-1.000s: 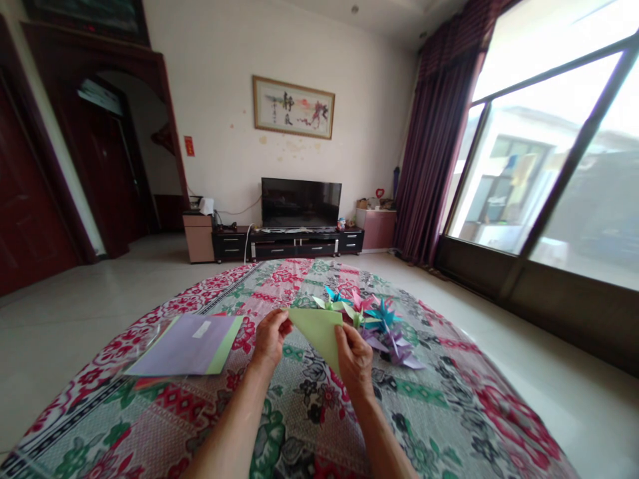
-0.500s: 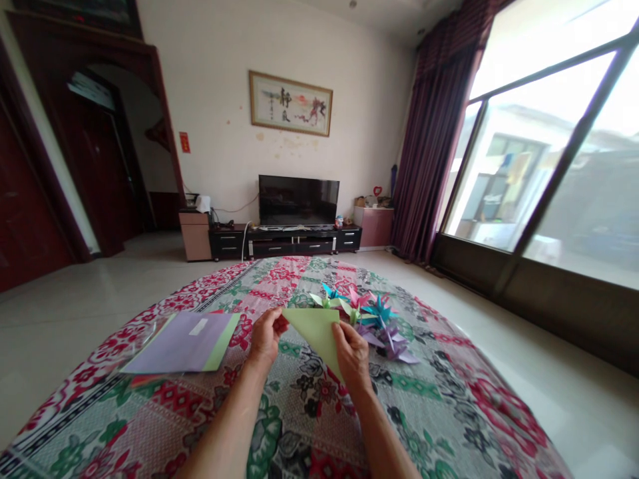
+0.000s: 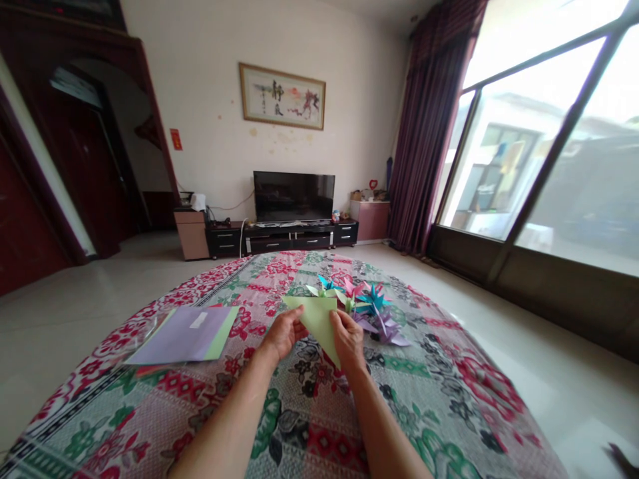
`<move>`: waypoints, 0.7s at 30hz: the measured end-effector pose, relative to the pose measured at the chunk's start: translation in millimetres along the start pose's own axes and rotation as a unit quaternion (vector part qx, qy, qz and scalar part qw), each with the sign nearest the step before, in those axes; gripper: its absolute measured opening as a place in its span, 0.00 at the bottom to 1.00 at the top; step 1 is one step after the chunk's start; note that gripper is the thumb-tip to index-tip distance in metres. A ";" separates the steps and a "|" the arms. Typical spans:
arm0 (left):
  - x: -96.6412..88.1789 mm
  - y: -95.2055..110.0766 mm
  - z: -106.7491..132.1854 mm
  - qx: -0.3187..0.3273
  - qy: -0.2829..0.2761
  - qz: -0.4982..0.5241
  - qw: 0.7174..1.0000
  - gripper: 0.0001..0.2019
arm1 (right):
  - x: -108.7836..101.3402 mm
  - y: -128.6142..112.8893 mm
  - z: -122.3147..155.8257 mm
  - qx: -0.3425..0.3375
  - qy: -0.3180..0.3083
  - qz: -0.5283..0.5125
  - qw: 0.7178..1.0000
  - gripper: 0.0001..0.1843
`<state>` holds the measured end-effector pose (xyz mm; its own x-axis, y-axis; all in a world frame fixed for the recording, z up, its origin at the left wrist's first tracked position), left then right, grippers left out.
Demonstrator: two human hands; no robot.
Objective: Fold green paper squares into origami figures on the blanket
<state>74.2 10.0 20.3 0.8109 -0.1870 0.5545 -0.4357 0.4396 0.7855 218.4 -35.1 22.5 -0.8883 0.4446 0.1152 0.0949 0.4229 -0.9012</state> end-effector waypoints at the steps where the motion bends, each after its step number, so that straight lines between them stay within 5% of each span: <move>1: 1.5 -2.1 0.9 -0.003 0.000 0.006 1.000 0.11 | 0.2 1.1 0.0 0.001 -0.004 -0.004 1.000 0.26; 12: -17.1 -5.2 28.0 0.016 0.082 0.045 0.995 0.10 | 9.2 7.3 4.7 0.070 -0.102 -0.057 0.991 0.28; 21: -54.0 11.0 40.0 0.105 0.186 -0.132 0.968 0.14 | 12.6 10.1 7.3 0.076 -0.143 -0.024 0.987 0.27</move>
<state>10.0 -10.2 10.0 0.9723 0.0772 0.2208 -0.2327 0.2247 0.9462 204.9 -31.0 11.8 -0.9826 0.1769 0.0568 0.0000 0.3056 -0.9522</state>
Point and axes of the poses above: each hand's wrist, its own z-axis away from the middle knuckle, its own x-axis out of the palm, y = z × x, the point moved 3 cm from there along -z, towards the middle knuckle, and after that the axes turned 9 degrees about -x, right-handed, at the moved point
